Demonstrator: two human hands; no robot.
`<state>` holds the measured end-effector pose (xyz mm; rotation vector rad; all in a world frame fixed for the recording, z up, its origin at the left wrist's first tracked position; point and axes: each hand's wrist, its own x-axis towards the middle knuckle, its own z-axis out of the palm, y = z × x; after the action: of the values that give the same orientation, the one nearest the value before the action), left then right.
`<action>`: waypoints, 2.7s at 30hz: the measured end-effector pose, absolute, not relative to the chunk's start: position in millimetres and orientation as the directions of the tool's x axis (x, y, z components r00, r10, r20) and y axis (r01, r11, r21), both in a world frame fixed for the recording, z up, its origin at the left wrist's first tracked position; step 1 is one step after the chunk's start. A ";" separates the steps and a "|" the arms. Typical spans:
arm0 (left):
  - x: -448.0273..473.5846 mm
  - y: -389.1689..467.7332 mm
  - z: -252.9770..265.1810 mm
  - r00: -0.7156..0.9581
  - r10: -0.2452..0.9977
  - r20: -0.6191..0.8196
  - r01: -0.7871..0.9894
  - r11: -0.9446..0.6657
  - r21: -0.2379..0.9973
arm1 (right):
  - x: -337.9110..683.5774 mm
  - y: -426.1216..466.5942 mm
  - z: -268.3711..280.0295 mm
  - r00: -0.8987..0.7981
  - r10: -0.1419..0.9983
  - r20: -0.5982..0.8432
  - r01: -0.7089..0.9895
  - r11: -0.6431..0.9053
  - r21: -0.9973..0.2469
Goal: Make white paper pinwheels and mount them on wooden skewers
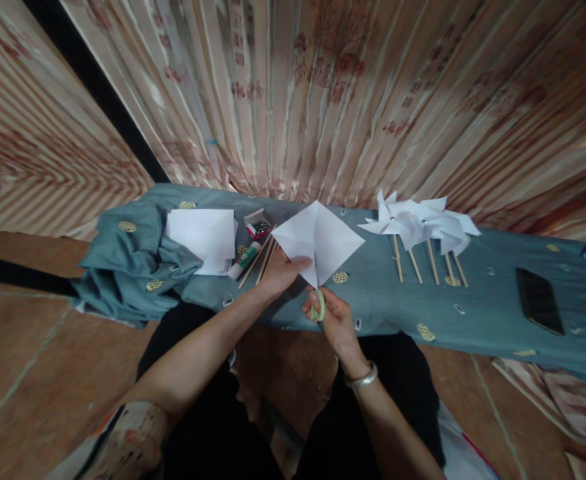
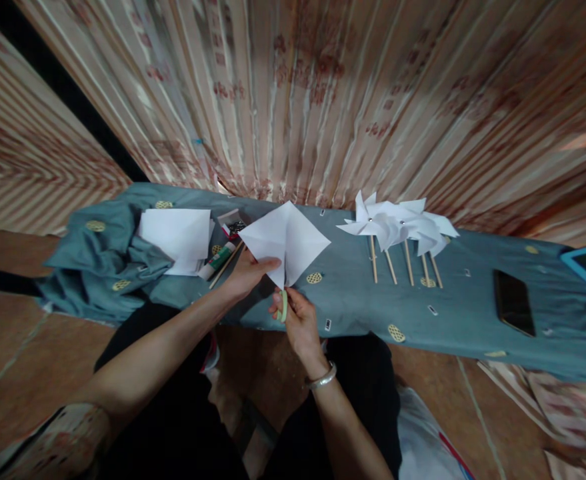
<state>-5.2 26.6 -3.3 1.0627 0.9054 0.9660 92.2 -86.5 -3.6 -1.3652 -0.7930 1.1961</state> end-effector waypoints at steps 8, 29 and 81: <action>-7.4 32.2 3.3 0.274 0.955 -0.115 -0.255 0.187 0.949 | 93.4 -88.6 -2.0 0.204 0.958 -0.203 -0.167 -0.170 -0.971; -25.2 66.5 7.8 0.065 0.994 -0.091 -0.199 0.102 0.975 | 133.5 -95.7 8.9 -0.002 0.936 -0.352 -0.089 -0.351 -0.932; 3.2 18.9 10.6 0.306 0.839 -0.449 -0.528 0.542 0.654 | 127.4 -64.8 -8.3 0.537 0.823 -0.184 -0.284 -0.029 -0.958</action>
<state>3.2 18.9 10.6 0.4251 0.8543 0.9408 127.4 -64.8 -8.3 -1.3148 -0.5257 0.9546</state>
